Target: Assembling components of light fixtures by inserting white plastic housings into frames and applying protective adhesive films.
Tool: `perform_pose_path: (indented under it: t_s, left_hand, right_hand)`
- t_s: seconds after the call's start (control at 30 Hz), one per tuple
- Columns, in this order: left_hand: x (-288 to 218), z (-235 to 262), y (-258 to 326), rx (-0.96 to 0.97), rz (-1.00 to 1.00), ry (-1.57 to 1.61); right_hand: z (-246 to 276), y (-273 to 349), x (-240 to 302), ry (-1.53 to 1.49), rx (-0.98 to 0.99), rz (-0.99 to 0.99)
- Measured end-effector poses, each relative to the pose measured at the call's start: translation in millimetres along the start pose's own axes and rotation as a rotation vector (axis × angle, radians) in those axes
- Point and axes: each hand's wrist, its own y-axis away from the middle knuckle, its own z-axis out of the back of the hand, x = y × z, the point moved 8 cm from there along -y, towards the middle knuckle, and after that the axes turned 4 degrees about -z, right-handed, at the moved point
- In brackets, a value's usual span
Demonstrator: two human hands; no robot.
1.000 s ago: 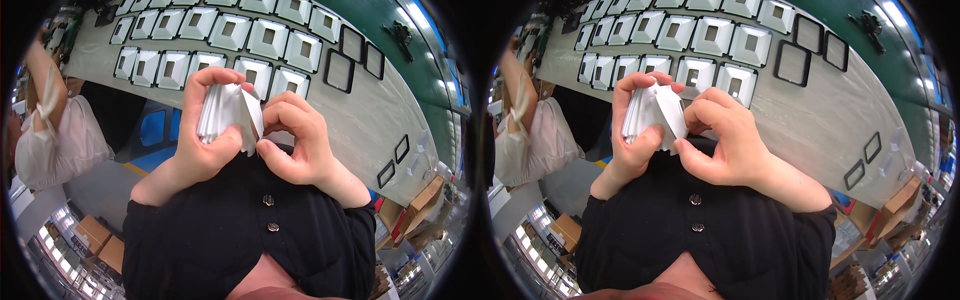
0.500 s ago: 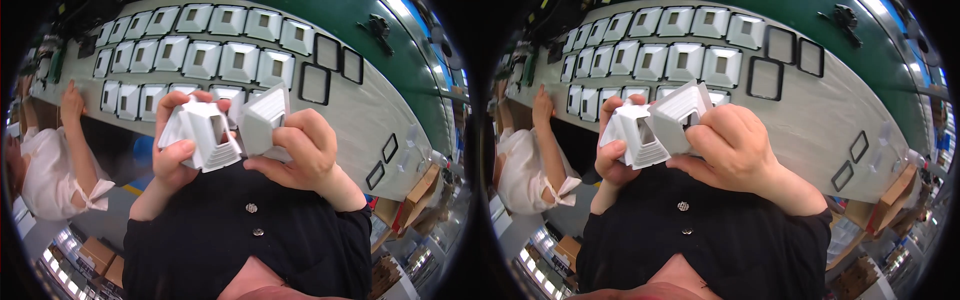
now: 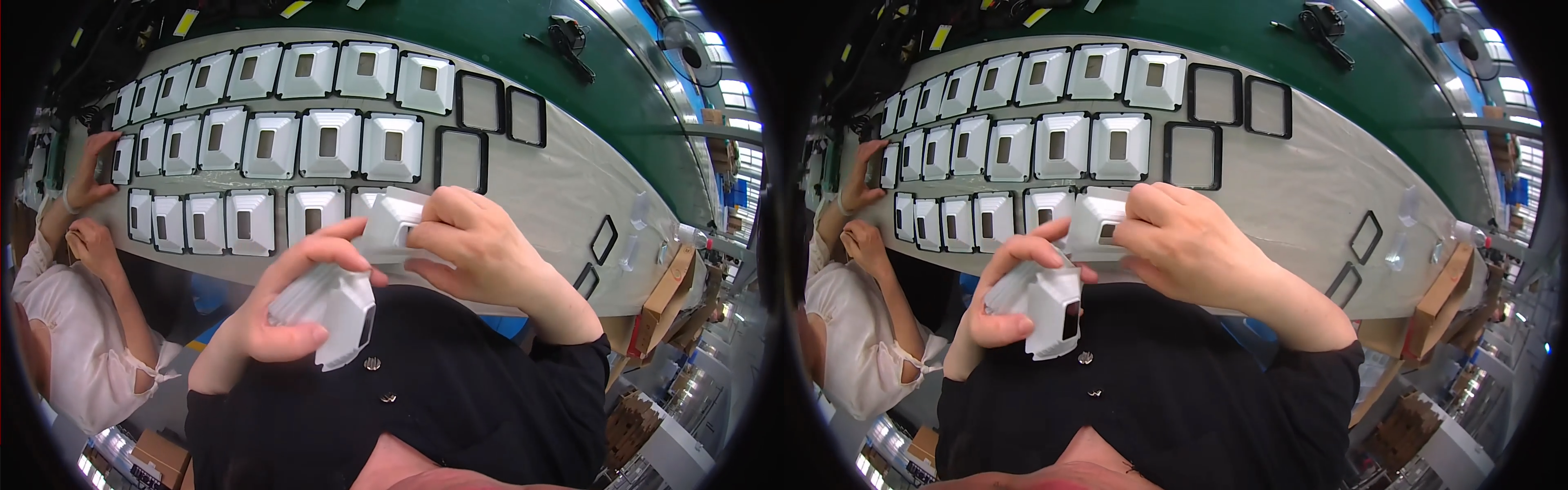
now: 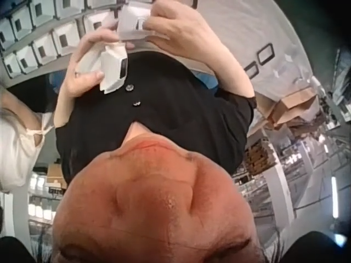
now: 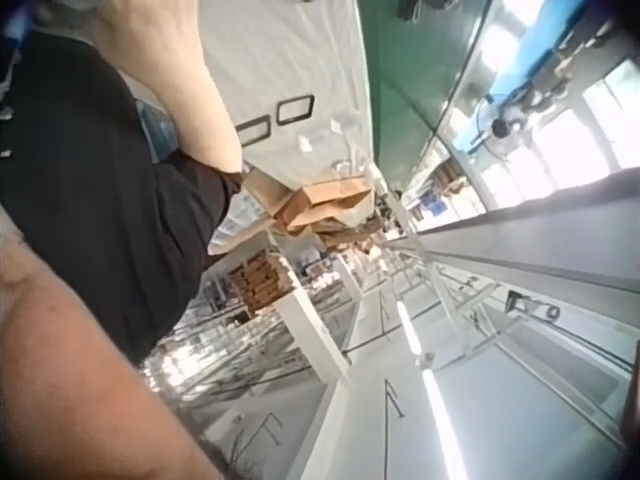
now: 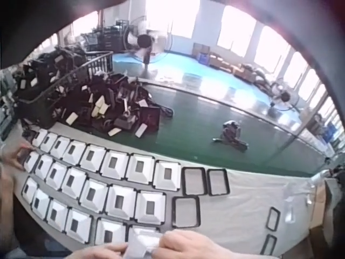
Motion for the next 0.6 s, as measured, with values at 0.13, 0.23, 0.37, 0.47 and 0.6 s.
perform_pose_path:
  t_s: [0.13, 0.23, 0.37, 0.47, 0.6]
  left_hand:
    - [2.8, -5.1, -1.6, 0.053, 0.015, -0.07]
    - [1.5, -7.0, -6.1, 0.091, -0.041, -0.131]
    - [10.3, -11.7, -9.6, 0.21, 0.022, -0.291]
    - [2.3, -9.2, -13.4, 0.101, -0.078, -0.148]
    - [-6.4, 15.9, -4.8, -0.115, -0.136, 0.031]
  right_hand:
    - [-3.8, -2.2, -4.1, -0.167, 0.057, -0.142]
    - [-8.9, 2.6, -15.1, -0.535, 0.084, -0.31]
    - [-17.0, 6.6, -37.6, -0.807, 0.042, -0.432]
    - [4.9, -2.5, -50.6, -0.707, -0.165, -0.358]
    - [68.2, -5.5, -67.5, 0.132, -0.354, -0.12]
